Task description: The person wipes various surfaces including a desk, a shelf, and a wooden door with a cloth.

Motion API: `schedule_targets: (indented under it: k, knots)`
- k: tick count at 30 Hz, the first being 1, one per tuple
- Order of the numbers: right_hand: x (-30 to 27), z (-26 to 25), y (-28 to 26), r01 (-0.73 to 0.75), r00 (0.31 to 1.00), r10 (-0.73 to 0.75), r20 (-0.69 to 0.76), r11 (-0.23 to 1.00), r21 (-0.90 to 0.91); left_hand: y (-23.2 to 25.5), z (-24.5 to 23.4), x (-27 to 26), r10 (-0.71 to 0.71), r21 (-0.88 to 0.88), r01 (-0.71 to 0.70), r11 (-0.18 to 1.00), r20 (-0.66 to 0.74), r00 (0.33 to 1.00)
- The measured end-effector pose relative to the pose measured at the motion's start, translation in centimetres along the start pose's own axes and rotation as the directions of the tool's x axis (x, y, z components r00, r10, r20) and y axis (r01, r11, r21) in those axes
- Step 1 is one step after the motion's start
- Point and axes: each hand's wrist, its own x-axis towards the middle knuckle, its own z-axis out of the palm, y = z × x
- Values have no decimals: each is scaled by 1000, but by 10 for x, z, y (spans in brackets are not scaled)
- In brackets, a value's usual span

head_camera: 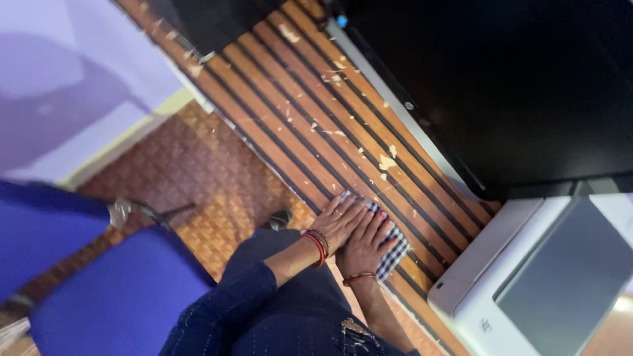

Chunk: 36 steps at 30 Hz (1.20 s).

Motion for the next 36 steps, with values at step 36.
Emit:
schedule_targets:
  k: [36]
  knots:
    - [255, -34, -319, 383, 891, -388, 235, 921, 70, -374, -74, -29, -416, 148, 492, 858, -363, 834]
